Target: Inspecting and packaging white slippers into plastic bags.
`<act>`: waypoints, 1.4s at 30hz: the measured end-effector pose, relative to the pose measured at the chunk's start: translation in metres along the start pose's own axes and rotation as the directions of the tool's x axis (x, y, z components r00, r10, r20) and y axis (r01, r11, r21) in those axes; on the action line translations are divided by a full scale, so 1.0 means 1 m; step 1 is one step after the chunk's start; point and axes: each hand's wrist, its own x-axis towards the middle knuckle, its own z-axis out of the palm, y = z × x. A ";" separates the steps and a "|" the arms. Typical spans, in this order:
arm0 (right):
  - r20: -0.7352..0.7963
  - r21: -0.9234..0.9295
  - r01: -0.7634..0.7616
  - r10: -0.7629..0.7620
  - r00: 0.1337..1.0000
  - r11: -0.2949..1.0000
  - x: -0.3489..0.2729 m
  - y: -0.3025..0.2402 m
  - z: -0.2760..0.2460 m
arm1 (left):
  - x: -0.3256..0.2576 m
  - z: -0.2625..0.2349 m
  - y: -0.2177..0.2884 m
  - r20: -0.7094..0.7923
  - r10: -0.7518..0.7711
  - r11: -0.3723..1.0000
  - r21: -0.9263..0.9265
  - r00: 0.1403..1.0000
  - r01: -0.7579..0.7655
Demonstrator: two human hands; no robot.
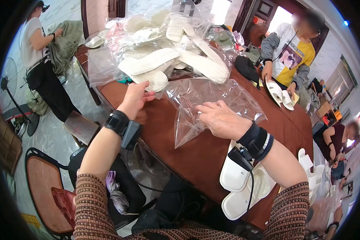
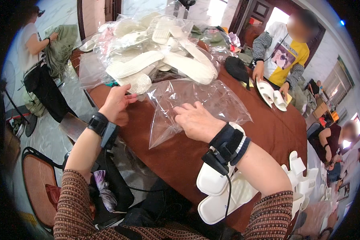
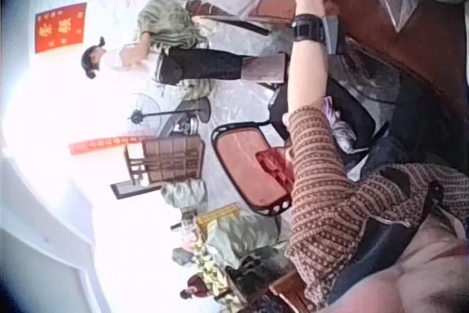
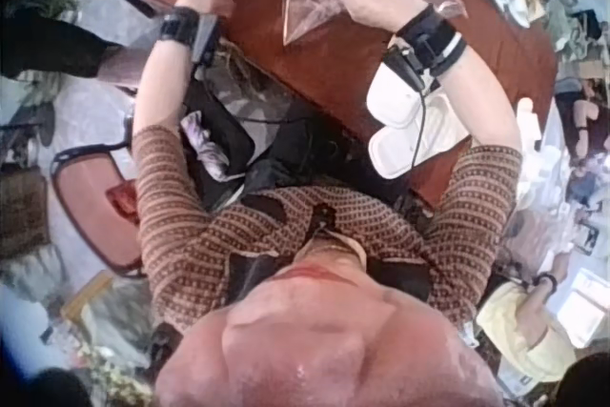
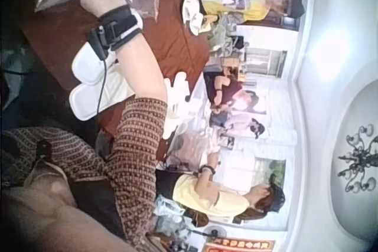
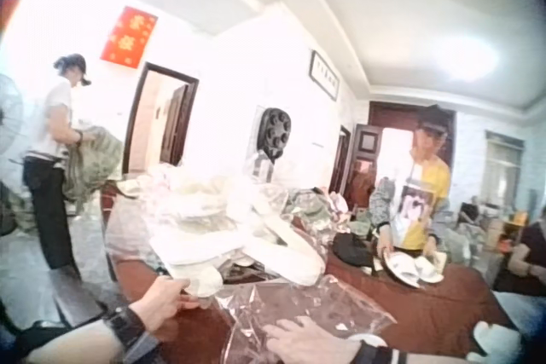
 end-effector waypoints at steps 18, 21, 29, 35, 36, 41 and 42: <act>0.138 0.164 0.126 -0.149 0.979 0.978 0.026 -0.007 -0.004 | 0.103 0.011 0.011 -0.062 -0.155 0.905 -0.408 0.986 0.117; 0.208 0.208 0.005 -0.049 0.977 0.978 0.051 0.003 0.009 | 0.083 0.040 0.047 0.044 -0.158 0.868 -0.470 0.986 0.160; 0.165 0.125 -0.067 0.046 0.985 0.990 0.117 0.000 0.019 | 0.036 0.056 0.081 0.232 -0.030 0.904 -0.409 0.972 0.125; -0.352 0.118 0.041 0.004 0.936 0.992 0.110 -0.020 0.041 | 0.027 0.021 0.015 0.167 -0.120 0.984 0.152 0.979 0.095; -0.293 0.094 0.078 -0.047 0.955 0.992 0.100 -0.022 0.034 | 0.024 0.015 0.012 0.125 -0.179 0.979 0.121 0.976 0.164; -0.308 0.149 0.078 -0.028 0.951 0.986 0.007 -0.036 -0.020 | 0.002 0.012 0.021 0.188 -0.187 0.974 0.161 0.964 0.158; -0.367 0.166 0.101 -0.034 0.930 0.981 -0.012 -0.041 -0.031 | -0.002 0.005 0.022 0.217 -0.166 0.981 0.136 0.962 0.138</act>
